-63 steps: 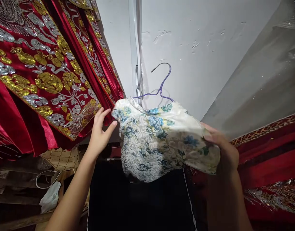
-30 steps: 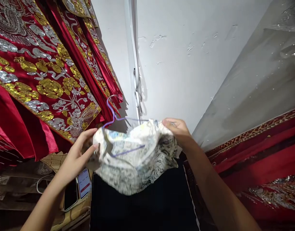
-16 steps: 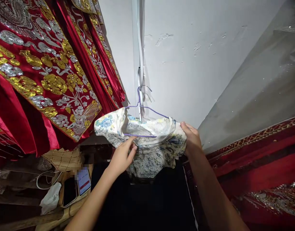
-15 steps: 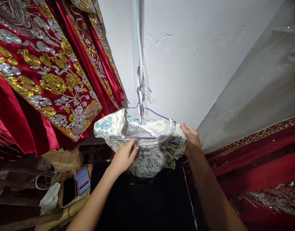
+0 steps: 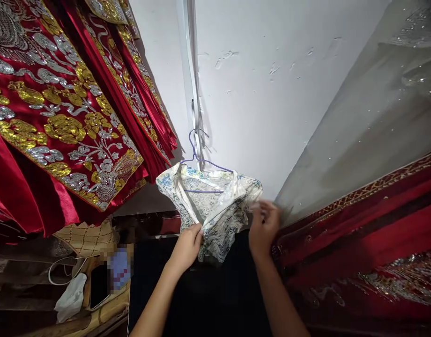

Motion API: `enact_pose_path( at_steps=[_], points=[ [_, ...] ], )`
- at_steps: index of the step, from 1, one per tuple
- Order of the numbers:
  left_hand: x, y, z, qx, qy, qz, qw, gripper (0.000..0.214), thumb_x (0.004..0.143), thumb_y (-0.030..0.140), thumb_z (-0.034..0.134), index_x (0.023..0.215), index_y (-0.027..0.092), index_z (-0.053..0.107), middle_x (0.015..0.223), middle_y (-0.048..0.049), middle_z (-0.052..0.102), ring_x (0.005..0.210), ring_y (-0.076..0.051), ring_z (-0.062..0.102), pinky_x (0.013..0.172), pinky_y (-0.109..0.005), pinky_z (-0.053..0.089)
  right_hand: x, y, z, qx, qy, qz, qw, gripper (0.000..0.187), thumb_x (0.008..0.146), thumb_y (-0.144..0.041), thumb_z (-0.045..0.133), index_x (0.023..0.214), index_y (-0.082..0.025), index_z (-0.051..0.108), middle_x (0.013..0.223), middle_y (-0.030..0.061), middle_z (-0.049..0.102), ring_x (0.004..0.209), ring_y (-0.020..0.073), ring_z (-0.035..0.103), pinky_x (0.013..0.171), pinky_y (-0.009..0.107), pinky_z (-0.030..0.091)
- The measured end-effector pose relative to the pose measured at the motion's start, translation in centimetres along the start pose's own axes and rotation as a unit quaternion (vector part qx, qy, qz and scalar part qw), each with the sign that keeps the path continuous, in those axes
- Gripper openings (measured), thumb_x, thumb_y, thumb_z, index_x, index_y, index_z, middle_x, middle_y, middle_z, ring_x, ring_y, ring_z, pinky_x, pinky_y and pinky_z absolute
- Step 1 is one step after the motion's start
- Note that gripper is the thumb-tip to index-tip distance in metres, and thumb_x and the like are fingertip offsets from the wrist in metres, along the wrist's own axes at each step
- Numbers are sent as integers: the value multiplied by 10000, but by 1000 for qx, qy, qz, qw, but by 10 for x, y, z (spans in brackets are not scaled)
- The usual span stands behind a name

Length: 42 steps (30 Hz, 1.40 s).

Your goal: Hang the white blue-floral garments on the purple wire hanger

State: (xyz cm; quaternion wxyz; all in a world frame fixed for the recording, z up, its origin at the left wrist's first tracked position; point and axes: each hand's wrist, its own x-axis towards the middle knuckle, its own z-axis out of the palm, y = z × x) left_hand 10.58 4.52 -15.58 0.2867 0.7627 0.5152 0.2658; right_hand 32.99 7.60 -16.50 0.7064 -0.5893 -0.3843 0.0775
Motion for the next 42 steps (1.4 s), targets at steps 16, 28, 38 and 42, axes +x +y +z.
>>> enact_pose_path(
  at_steps=[16,28,38,42],
  points=[
    [26,42,-28,-447,165,3,879,385,850,317,669,935,263,298,713,55,662,417,-61,442,480,-186,357,-90,27,35,-77,-421,18,904,265,896,-337,506,667,-208,531,624,15,567,628,180,542,622,284,399],
    [28,63,-22,-430,44,2,902,287,898,275,611,936,256,327,712,55,663,483,-76,536,500,-179,413,-60,-9,40,24,-423,4,906,229,925,-296,463,730,-206,541,612,12,591,570,159,525,578,269,387],
    [41,80,-68,-471,202,55,857,418,807,204,725,843,235,309,721,6,726,534,-113,666,514,-164,431,-96,41,47,-95,-405,-70,907,344,987,-428,406,750,-210,529,590,-5,539,559,146,489,551,252,301],
    [45,76,-74,-472,204,55,856,404,814,188,715,855,236,316,741,-19,748,546,-122,675,508,-162,428,-98,51,49,-112,-408,-97,901,339,999,-419,388,745,-214,480,596,-10,509,547,142,476,542,252,272]
  ],
)
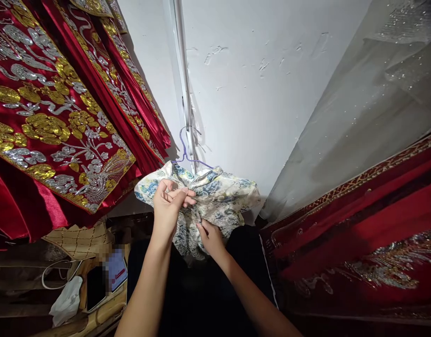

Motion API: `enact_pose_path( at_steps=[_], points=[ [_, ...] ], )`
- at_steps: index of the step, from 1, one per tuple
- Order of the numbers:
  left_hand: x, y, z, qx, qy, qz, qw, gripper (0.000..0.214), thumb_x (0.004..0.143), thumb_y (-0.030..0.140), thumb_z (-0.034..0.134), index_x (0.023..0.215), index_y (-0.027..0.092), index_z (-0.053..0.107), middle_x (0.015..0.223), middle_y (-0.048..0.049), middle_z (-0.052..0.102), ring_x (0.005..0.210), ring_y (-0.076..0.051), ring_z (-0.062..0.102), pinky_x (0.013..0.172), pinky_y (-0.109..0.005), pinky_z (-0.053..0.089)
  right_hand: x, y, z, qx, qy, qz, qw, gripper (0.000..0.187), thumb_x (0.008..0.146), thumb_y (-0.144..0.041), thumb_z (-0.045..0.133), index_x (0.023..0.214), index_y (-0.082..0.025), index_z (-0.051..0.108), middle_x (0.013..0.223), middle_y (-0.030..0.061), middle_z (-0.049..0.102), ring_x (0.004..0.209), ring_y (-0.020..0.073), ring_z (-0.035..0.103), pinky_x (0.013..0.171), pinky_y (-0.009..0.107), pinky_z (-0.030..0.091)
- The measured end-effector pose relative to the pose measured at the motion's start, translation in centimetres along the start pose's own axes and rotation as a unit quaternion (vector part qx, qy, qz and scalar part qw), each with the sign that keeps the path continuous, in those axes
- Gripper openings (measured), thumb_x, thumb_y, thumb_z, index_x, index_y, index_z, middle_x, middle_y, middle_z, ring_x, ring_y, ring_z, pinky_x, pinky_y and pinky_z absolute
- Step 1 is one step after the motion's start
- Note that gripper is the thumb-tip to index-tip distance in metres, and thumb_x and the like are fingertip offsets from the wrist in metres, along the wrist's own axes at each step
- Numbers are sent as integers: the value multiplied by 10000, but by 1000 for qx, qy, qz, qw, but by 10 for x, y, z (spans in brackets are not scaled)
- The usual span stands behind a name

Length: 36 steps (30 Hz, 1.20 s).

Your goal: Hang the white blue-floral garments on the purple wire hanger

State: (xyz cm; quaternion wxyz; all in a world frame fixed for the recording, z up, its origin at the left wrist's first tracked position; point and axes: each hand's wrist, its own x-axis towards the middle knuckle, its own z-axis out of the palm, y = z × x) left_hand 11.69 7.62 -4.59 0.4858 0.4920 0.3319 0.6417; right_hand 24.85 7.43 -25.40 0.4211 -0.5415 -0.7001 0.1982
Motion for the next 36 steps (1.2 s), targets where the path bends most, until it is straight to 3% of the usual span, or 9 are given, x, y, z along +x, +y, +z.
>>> enact_pose_path(
  at_steps=[9,14,17,19,23,25,29,33,36],
  points=[
    [0,-2,-1,-15,7,-18,1000,416,809,188,726,849,236,314,732,-25,751,550,-128,678,503,-162,425,-26,30,-5,-21,-24,-45,998,320,998,-365,391,738,-212,500,634,19,523,582,162,499,576,273,282],
    [1,2,1,5,-18,-10,1000,382,825,218,717,875,236,339,754,-23,754,556,-132,679,515,-181,444,-17,39,-15,-18,-31,-45,998,329,1000,-371,407,746,-208,538,621,8,523,561,156,498,561,270,303],
    [0,1,1,28,-34,4,999,357,834,255,715,887,234,362,776,-15,749,554,-127,666,533,-203,468,0,15,-31,41,-24,-29,998,261,984,-400,467,875,-209,608,678,6,562,579,153,517,557,263,354],
    [0,-1,1,41,-40,4,998,347,839,270,705,876,233,362,784,-6,741,556,-119,654,541,-207,473,16,-15,-51,122,8,-20,992,261,982,-383,485,1133,-210,609,755,16,603,625,163,550,576,268,401],
    [-4,-6,4,62,-60,-4,996,304,866,248,660,879,235,357,805,15,719,564,-95,620,586,-210,475,57,-82,-102,176,65,-99,977,424,991,-322,487,1405,-234,471,840,20,636,699,168,568,634,275,434],
    [-6,-8,5,68,-59,5,996,295,874,225,644,883,237,349,812,23,709,573,-91,617,603,-212,473,76,-105,-123,138,24,-132,981,366,991,-301,487,1349,-249,538,880,15,657,649,143,543,622,266,420],
    [-10,-9,5,82,-44,27,995,295,878,214,631,887,239,338,816,21,693,595,-98,636,603,-212,469,96,-119,-141,26,-47,-196,979,202,985,-280,496,958,-232,690,762,-7,648,639,133,526,634,254,384],
    [-9,-14,5,88,-49,1,995,293,884,225,618,906,247,327,771,31,680,576,-103,633,585,-209,462,97,-116,-136,8,-22,-239,971,231,993,-261,475,870,-202,661,771,22,637,690,149,534,654,263,379],
    [-6,-32,3,69,-36,-12,997,317,876,213,605,932,262,297,742,50,671,573,-120,648,566,-209,460,96,-121,-134,13,13,-243,970,223,991,-256,472,847,-192,629,749,26,604,688,154,523,645,271,376]
  ],
)
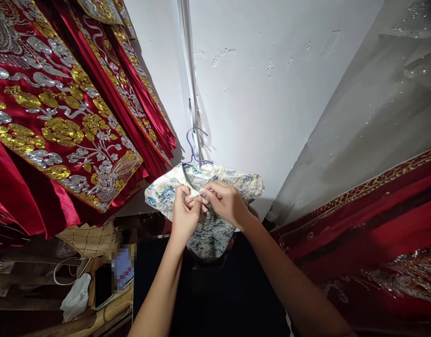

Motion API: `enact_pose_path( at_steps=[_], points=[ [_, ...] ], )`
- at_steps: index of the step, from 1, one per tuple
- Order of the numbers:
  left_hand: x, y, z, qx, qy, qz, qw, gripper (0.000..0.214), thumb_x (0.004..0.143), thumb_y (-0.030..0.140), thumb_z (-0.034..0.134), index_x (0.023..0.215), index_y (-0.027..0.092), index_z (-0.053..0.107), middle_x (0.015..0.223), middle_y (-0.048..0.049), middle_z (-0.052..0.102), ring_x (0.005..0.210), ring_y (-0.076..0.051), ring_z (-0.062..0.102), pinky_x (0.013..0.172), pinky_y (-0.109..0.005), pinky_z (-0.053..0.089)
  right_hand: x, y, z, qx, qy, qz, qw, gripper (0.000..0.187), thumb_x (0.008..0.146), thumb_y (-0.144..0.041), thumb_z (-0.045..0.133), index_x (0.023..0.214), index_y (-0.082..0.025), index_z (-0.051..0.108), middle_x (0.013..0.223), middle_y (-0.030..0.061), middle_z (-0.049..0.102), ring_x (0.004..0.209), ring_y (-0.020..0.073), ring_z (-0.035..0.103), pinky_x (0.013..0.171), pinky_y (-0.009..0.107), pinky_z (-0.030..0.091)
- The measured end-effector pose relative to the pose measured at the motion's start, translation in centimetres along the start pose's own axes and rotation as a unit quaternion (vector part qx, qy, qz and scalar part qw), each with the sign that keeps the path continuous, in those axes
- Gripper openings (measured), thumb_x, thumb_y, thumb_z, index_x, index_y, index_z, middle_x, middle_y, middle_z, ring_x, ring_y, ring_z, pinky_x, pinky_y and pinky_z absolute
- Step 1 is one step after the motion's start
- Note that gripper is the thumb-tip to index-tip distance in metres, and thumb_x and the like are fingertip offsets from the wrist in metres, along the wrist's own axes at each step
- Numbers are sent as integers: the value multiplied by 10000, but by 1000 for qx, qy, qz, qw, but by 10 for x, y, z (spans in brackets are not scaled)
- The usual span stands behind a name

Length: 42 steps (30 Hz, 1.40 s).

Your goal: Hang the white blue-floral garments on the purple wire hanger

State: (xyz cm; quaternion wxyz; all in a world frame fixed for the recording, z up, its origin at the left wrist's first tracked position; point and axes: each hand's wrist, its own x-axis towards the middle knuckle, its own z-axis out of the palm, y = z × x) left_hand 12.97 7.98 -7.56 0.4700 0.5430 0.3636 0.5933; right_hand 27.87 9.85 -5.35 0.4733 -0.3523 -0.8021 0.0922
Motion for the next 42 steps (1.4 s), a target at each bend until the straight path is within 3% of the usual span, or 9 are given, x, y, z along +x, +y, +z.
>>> enact_pose_path(
  at_steps=[7,12,17,22,26,28,33,37,42],
  points=[
    [-14,-66,-9,96,-36,-86,991,395,879,221,556,1217,254,354,732,38,658,618,-157,666,654,-283,524,8,-11,-34,73,108,69,989,193,982,-315,531,865,-202,635,730,4,564,668,142,505,640,280,397],
    [-13,-54,-8,224,50,0,973,593,906,398,603,1399,248,309,1188,-124,606,1057,-233,635,908,-385,508,-13,-3,-78,267,65,90,957,251,943,-373,592,763,-203,636,666,12,523,614,151,502,579,302,398],
    [25,-31,-13,355,178,115,910,831,839,413,688,1506,251,219,1528,-170,294,1445,-317,287,1187,-475,246,-43,8,-100,477,108,70,870,306,788,-480,694,661,-256,528,522,-18,362,481,171,381,515,349,378],
    [54,-42,-32,445,129,30,886,509,831,327,650,1318,307,501,1594,-104,247,1477,-369,200,1147,-584,251,-80,19,-90,605,349,62,713,256,830,-358,696,659,-292,518,523,-32,404,481,185,398,546,336,410],
    [49,-59,-39,426,94,-5,900,219,888,357,587,1096,286,589,1479,-84,451,1432,-337,308,1135,-571,275,-117,32,-64,637,424,162,622,231,807,-244,732,676,-284,546,570,-61,505,524,164,482,594,293,472],
    [41,-62,-37,381,100,-1,919,277,923,417,551,1160,275,539,1420,-101,502,1407,-311,352,1140,-532,292,-133,43,-43,623,420,214,624,219,783,-250,735,662,-273,554,583,-63,546,554,162,528,634,302,501],
    [24,-55,-12,302,113,62,945,593,943,490,530,1443,263,306,1521,-141,360,1457,-283,304,1182,-469,267,-157,66,14,542,348,325,692,226,747,-422,679,625,-265,569,613,-14,614,627,211,604,634,371,522],
    [26,-54,5,334,108,91,932,817,879,480,631,1521,263,176,1611,-158,181,1524,-312,134,1215,-496,191,-151,50,31,495,243,340,762,408,805,-502,538,544,-255,345,540,14,494,562,215,523,561,369,477],
    [37,-79,-15,444,102,-16,890,887,811,326,664,1535,288,153,1650,-172,76,1511,-393,105,1156,-646,153,-133,15,30,540,140,371,742,388,789,-488,460,600,-256,212,518,-16,295,487,167,342,491,325,395]
  ],
)
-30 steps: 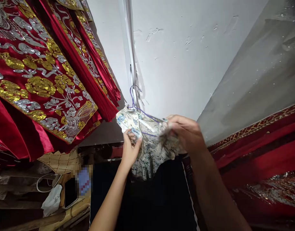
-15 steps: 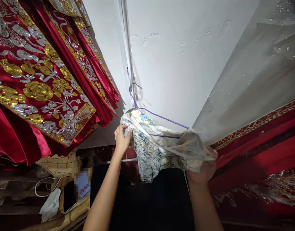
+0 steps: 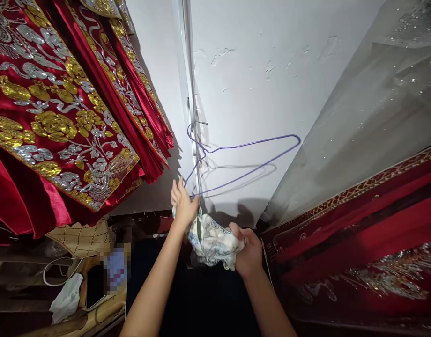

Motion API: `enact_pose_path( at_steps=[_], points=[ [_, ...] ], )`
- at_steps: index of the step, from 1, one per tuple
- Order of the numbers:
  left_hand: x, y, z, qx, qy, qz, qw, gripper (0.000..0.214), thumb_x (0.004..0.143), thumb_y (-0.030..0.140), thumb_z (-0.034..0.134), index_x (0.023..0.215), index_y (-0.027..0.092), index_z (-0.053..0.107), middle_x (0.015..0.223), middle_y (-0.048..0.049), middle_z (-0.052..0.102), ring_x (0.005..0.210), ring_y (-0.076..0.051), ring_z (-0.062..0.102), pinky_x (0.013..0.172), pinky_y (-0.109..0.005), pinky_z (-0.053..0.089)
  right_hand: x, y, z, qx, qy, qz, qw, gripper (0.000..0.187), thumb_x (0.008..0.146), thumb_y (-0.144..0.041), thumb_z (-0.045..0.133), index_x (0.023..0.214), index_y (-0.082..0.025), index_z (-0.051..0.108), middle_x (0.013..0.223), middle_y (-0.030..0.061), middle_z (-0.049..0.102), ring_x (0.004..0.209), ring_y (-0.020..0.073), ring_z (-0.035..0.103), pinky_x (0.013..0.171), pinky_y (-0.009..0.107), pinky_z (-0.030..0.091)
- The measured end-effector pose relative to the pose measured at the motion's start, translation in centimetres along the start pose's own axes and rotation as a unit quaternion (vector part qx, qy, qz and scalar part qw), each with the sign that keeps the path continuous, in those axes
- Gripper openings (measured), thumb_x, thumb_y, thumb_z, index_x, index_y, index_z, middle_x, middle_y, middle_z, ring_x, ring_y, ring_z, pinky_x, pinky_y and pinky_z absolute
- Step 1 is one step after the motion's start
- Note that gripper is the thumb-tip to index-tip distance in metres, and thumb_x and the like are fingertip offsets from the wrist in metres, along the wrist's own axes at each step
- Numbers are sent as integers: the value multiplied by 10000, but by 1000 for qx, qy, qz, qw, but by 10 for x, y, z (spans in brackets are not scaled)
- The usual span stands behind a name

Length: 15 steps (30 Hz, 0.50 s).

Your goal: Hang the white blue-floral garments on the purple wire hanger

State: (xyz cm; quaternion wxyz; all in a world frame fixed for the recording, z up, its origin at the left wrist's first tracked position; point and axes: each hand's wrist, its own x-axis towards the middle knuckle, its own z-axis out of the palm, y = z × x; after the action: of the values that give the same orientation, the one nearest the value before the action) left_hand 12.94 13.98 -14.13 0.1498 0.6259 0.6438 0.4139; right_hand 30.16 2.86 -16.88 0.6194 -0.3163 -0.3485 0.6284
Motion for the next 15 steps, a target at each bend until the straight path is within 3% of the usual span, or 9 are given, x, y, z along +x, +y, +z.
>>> enact_pose_path(
  at_steps=[4,7,10,12,14,15],
  points=[
    [0,-42,-1,-28,-46,-111,992,760,799,224,623,1475,262,278,1626,-172,196,1513,-377,91,1159,-652,98,-5,1,6,44,-29,41,998,448,628,-315,619,634,-244,177,562,-42,241,493,129,269,471,273,313],
    [-13,-60,-3,-92,-89,-131,983,594,845,297,603,1400,248,396,1539,-162,376,1489,-356,206,1169,-606,166,-7,3,10,98,-40,71,992,486,574,-220,644,631,-238,161,578,-50,215,492,113,237,462,256,265],
    [-36,-59,-2,-165,-181,-108,964,438,865,363,606,1268,201,545,1354,-158,572,1333,-309,480,1107,-483,364,-6,-1,22,141,-64,87,984,506,540,-162,648,619,-233,154,580,-53,208,493,105,240,465,252,243],
    [-52,-50,-1,-217,-264,-84,936,370,871,409,608,1156,174,634,1199,-138,663,1160,-275,613,1002,-409,467,-2,-6,32,139,-83,94,982,496,539,-154,651,611,-231,166,578,-54,222,495,103,254,474,254,242],
    [-68,-41,-2,-277,-328,-51,902,344,871,427,615,1085,167,681,1092,-111,696,1046,-250,648,927,-368,498,3,-12,41,101,-85,75,988,467,562,-159,656,607,-225,196,581,-54,249,509,101,266,494,251,245],
    [-74,-36,-3,-302,-325,-33,896,334,858,419,639,1075,170,690,1075,-101,693,1032,-244,639,919,-357,491,5,-15,43,70,-76,54,993,451,577,-160,660,604,-221,214,584,-52,264,521,100,272,508,248,249]
  ],
)
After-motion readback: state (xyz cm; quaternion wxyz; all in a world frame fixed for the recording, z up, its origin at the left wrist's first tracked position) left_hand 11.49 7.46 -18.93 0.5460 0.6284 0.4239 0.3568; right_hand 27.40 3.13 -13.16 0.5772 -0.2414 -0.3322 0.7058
